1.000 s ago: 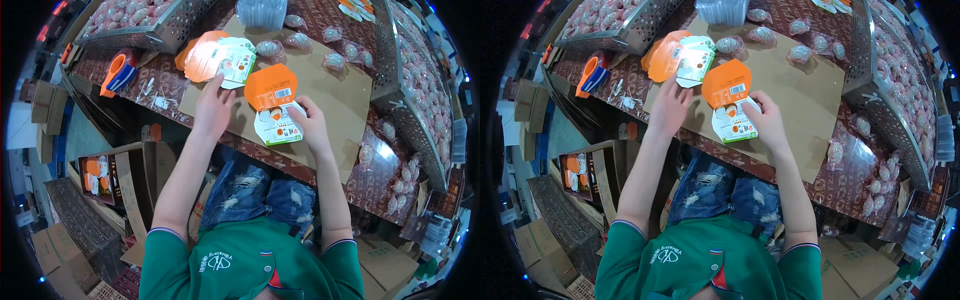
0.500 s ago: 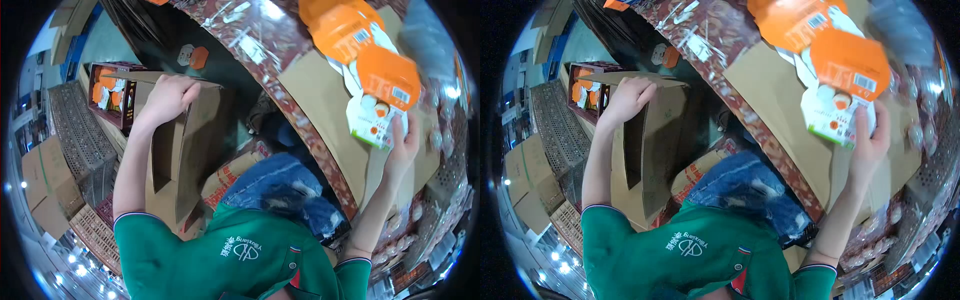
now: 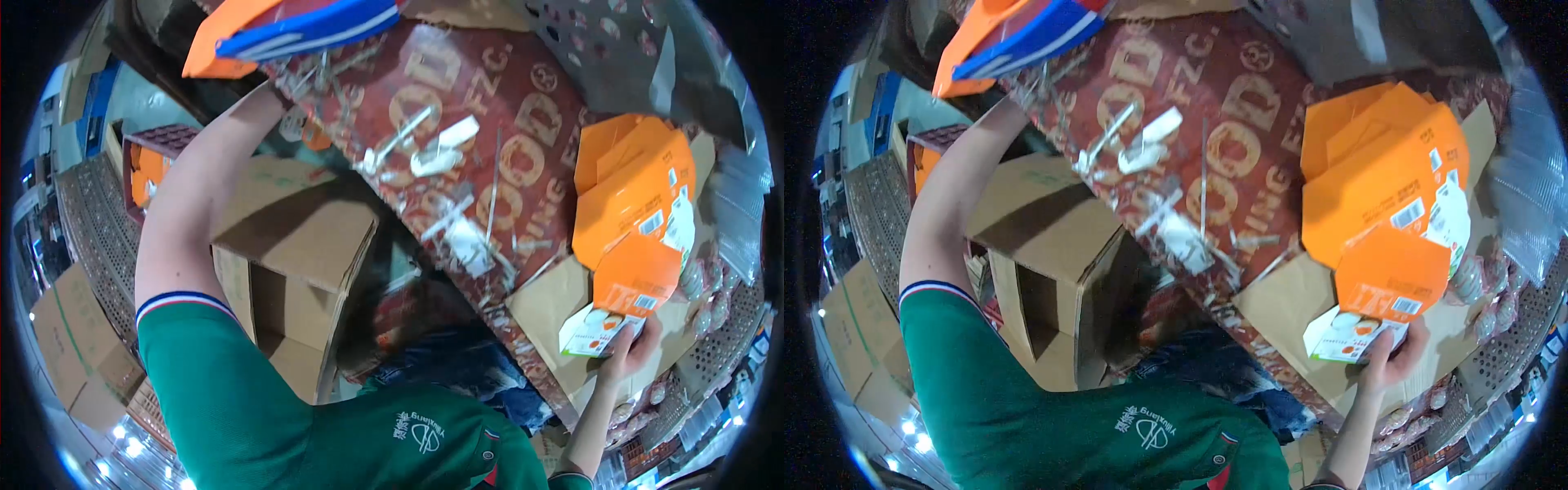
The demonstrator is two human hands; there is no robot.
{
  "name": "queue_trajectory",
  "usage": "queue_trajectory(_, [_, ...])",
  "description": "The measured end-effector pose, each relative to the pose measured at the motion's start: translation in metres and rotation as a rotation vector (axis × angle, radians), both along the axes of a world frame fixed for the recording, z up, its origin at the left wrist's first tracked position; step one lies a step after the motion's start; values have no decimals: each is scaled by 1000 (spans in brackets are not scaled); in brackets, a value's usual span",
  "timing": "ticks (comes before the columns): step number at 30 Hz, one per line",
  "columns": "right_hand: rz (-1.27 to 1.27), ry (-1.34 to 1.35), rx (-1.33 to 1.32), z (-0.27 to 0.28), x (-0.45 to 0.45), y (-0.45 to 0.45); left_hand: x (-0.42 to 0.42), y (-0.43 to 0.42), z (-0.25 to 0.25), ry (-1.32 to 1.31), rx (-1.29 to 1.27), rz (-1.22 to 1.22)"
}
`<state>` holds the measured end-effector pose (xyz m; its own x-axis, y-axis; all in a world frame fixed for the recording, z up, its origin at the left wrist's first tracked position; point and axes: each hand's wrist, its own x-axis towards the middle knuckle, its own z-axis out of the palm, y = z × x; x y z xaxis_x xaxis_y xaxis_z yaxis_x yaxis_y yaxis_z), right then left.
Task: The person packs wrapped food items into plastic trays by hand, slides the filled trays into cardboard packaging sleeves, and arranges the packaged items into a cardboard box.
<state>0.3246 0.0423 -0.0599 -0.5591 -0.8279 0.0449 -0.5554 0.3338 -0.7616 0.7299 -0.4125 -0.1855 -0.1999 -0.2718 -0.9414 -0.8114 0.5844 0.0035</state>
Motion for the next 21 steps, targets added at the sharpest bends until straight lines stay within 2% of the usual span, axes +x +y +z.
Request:
queue_trajectory(9, [35,60,97,6,-1,10,-68,-82,-39,167,-133,-44])
queue_trajectory(12, [7,38,99,11,4,6,-65,-92,-62,211,-150,-7])
queue_trajectory(15, [54,161,135,13,2,8,-60,-97,-76,258,-165,37])
queue_trajectory(21, [-1,116,165,14,4,16,-45,-86,-102,329,-171,92])
